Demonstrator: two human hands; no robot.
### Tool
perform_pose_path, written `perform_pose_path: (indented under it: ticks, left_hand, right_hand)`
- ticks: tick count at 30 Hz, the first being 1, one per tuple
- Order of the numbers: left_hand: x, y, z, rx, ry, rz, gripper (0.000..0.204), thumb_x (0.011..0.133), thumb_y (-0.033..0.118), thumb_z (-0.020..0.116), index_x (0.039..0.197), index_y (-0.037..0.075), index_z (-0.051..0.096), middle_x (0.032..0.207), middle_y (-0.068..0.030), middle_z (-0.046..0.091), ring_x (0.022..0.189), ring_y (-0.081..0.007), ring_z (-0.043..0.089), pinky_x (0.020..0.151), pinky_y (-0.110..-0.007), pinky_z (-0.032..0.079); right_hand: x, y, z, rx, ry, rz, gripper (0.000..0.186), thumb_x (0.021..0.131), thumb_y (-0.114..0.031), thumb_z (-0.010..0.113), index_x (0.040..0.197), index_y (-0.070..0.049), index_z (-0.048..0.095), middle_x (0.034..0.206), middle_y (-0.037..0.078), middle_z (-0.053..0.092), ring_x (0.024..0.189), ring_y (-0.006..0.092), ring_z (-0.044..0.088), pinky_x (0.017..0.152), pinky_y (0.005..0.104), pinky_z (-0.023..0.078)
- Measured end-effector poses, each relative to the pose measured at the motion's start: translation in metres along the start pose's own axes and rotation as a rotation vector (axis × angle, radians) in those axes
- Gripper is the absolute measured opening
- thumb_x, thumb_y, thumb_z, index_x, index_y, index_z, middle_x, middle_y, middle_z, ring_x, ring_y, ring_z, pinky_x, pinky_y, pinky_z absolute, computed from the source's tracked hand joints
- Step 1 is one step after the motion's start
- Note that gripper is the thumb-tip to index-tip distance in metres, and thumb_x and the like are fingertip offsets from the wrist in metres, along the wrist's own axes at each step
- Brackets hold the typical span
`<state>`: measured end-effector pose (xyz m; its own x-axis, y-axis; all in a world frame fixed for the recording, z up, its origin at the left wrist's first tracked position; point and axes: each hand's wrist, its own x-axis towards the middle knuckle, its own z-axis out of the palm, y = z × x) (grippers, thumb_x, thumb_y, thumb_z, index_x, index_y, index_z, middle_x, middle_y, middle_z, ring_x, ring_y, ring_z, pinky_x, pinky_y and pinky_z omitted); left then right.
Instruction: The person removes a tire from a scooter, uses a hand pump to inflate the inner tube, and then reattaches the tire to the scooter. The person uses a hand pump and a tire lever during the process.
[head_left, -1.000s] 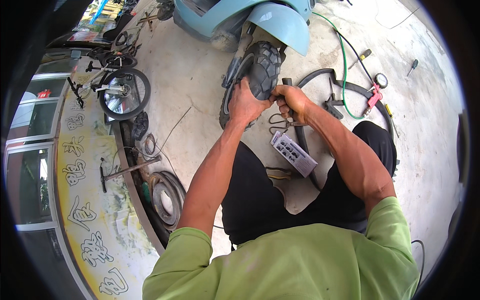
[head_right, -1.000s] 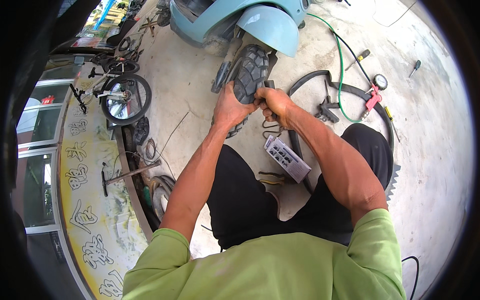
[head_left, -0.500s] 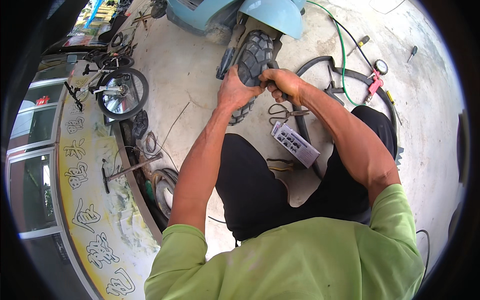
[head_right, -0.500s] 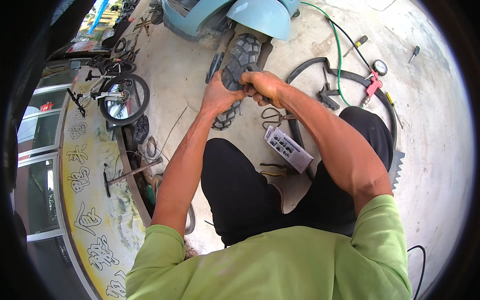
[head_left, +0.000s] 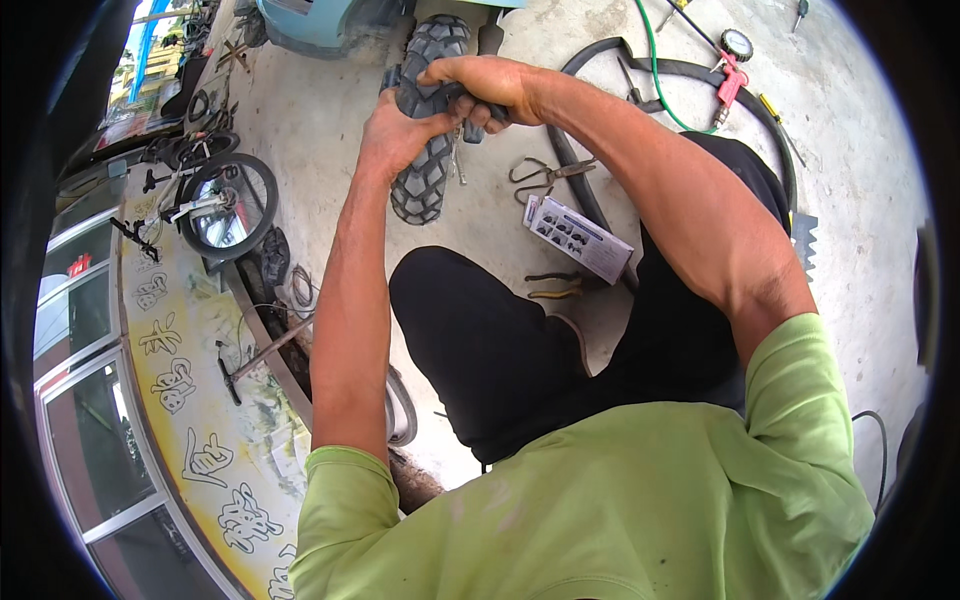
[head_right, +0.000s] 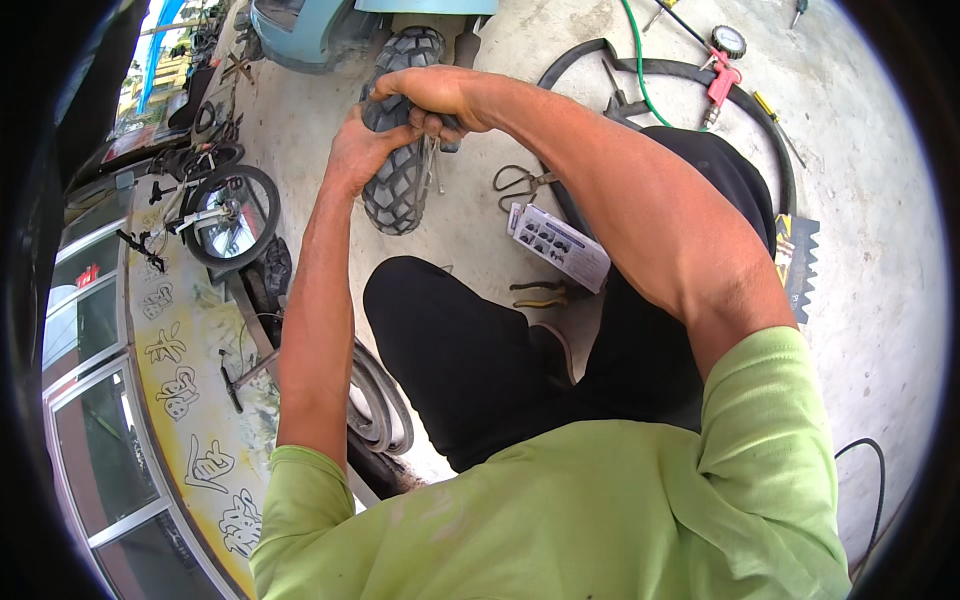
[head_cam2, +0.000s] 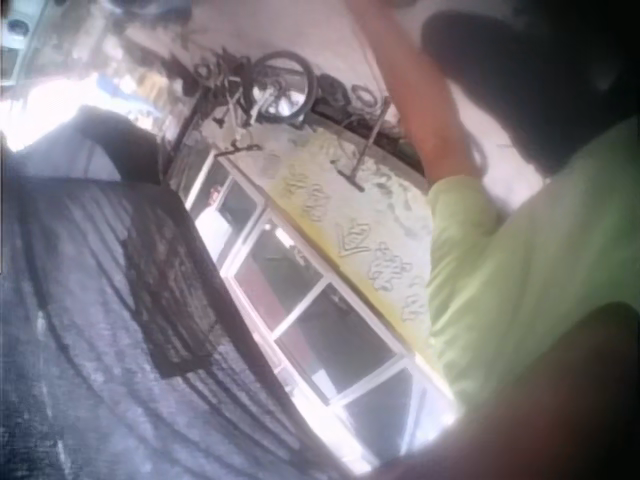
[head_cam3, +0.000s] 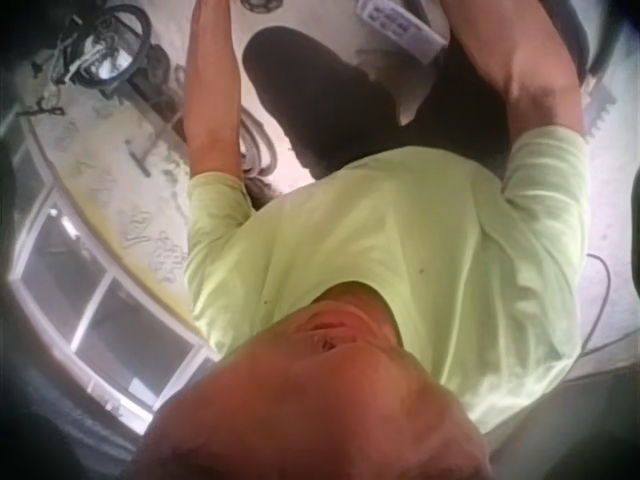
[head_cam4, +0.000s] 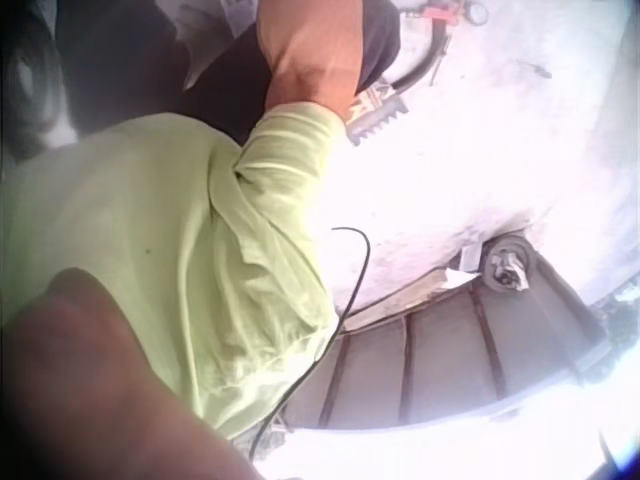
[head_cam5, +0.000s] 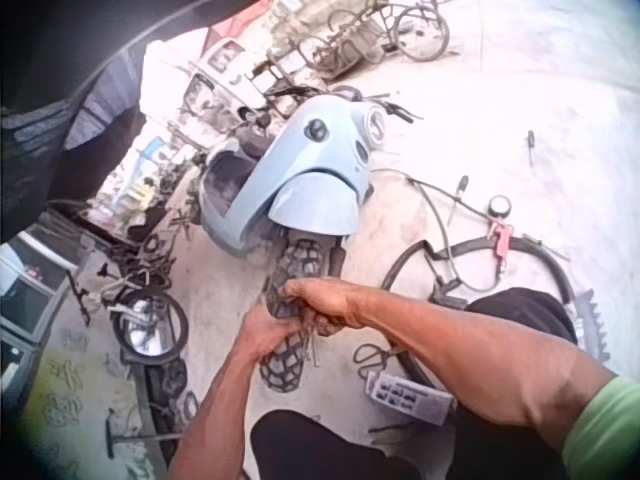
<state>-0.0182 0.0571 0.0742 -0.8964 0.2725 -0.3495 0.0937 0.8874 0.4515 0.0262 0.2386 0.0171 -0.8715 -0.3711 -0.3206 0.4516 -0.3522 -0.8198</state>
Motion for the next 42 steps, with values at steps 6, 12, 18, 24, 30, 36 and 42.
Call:
perform_pose_path:
  ticks: [6,12,18,24,30,36,42]
  left_hand:
    - [0.019,-0.021,0.017,0.019,0.083,0.034,0.095,0.065,0.044,0.096,0.131,-0.009,0.054,0.118,-0.0184,0.073,0.11,-0.025,0.07,0.098,-0.037,0.054]
    - [0.005,-0.003,0.04,0.153,0.159,0.006,0.089,0.066,0.043,0.094,0.13,-0.007,0.057,0.117,-0.0195,0.073,0.108,-0.0292,0.072,0.095,-0.039,0.056]
    - [0.007,-0.022,0.036,0.094,0.131,0.059,0.104,0.062,0.044,0.095,0.14,-0.009,0.051,0.138,-0.0283,0.061,0.128,-0.0383,0.062,0.107,-0.045,0.051]
    - [-0.002,-0.096,0.002,-0.651,0.324,-0.103,0.071,0.092,0.035,0.08,0.146,-0.001,0.053,0.131,-0.0191,0.065,0.118,-0.0279,0.065,0.103,-0.045,0.052]
    - [0.034,-0.155,0.011,-0.985,0.317,-0.301,0.076,0.099,0.053,0.069,0.148,-0.001,0.047,0.136,-0.0215,0.059,0.12,-0.0354,0.064,0.096,-0.05,0.055]
    - [0.059,-0.158,0.018,-1.028,0.262,-0.349,0.062,0.104,0.05,0.061,0.142,0.001,0.051,0.132,-0.0156,0.062,0.107,-0.0281,0.07,0.087,-0.045,0.058]
    - [0.072,-0.167,0.026,-1.161,0.279,-0.36,0.056,0.103,0.047,0.064,0.143,0.009,0.054,0.134,-0.0108,0.062,0.107,-0.0279,0.066,0.09,-0.045,0.055]
  right_hand:
    - [0.003,0.004,-0.011,-0.038,0.043,0.047,0.041,0.098,-0.049,0.059,0.115,-0.015,0.07,0.066,-0.006,0.046,0.05,0.0037,0.036,0.046,0.0251,0.025]
    - [-0.002,0.012,-0.021,-0.06,0.083,0.075,0.043,0.097,-0.048,0.062,0.074,-0.013,0.054,0.059,-0.003,0.045,0.043,0.0063,0.038,0.045,0.0265,0.025]
    - [-0.006,0.01,-0.025,-0.043,0.051,0.164,0.038,0.095,-0.043,0.067,0.085,-0.007,0.06,0.062,-0.003,0.043,0.049,0.0076,0.036,0.043,0.0271,0.024]
    - [-0.008,0.018,-0.017,-0.054,0.027,0.19,0.035,0.096,-0.042,0.068,0.09,-0.008,0.061,0.066,-0.006,0.041,0.053,0.0068,0.036,0.048,0.0263,0.026]
    - [-0.013,0.02,-0.007,-0.191,0.132,0.178,0.037,0.095,-0.042,0.065,0.118,-0.013,0.067,0.114,0.001,0.07,0.1,0.0165,0.056,0.087,0.0335,0.048]
    - [-0.011,0.039,-0.021,0.142,0.051,0.122,0.036,0.095,-0.035,0.066,0.118,-0.007,0.066,0.115,0.007,0.071,0.116,0.023,0.066,0.093,0.0377,0.054]
    - [-0.013,0.045,0.006,0.13,0.083,0.063,0.05,0.095,-0.032,0.063,0.13,0.004,0.064,0.122,0.017,0.073,0.124,0.0272,0.066,0.102,0.0424,0.054]
